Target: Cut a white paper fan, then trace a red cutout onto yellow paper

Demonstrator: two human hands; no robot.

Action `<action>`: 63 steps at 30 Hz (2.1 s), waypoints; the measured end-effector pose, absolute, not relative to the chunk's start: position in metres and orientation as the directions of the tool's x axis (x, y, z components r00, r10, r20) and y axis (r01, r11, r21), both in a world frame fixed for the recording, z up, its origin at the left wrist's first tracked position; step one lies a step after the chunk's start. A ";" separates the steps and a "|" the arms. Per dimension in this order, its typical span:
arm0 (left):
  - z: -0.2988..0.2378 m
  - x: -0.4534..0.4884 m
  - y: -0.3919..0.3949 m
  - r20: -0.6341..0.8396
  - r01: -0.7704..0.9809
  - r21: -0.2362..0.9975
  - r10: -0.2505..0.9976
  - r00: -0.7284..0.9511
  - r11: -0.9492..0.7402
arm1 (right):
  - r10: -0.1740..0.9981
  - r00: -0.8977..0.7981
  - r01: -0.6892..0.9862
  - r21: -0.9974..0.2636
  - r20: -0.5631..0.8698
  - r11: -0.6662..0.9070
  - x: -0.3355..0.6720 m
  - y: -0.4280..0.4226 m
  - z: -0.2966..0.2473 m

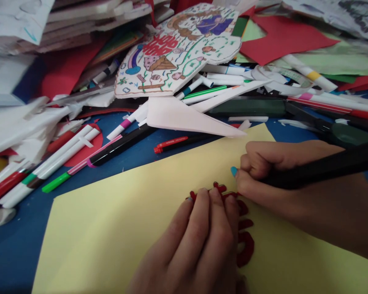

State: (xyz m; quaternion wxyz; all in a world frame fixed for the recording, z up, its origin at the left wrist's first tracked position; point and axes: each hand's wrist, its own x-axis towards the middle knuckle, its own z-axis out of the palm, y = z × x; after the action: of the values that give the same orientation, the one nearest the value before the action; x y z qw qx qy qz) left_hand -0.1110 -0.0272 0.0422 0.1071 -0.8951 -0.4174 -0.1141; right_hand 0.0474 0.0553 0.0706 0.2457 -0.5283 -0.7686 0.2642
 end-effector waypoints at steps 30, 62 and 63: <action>0.036 -0.108 -0.027 0.382 0.770 -0.121 0.687 0.619 -0.626 | 0.925 -0.381 0.656 -0.705 0.000 0.270 0.048 0.048 0.068; 0.040 -0.110 -0.028 0.345 0.760 -0.101 0.694 0.632 -0.642 | 0.965 -0.254 0.696 -0.679 0.070 0.232 0.049 0.054 0.072; 0.040 -0.110 -0.028 0.346 0.762 -0.095 0.697 0.628 -0.640 | 0.964 -0.255 0.695 -0.680 0.071 0.234 0.048 0.054 0.072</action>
State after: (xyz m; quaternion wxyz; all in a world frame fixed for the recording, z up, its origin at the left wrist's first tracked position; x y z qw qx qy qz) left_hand -0.1100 -0.0282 0.0402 0.1169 -0.8947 -0.4077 -0.1399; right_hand 0.0484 0.0543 0.0718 0.2495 -0.5570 -0.7447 0.2701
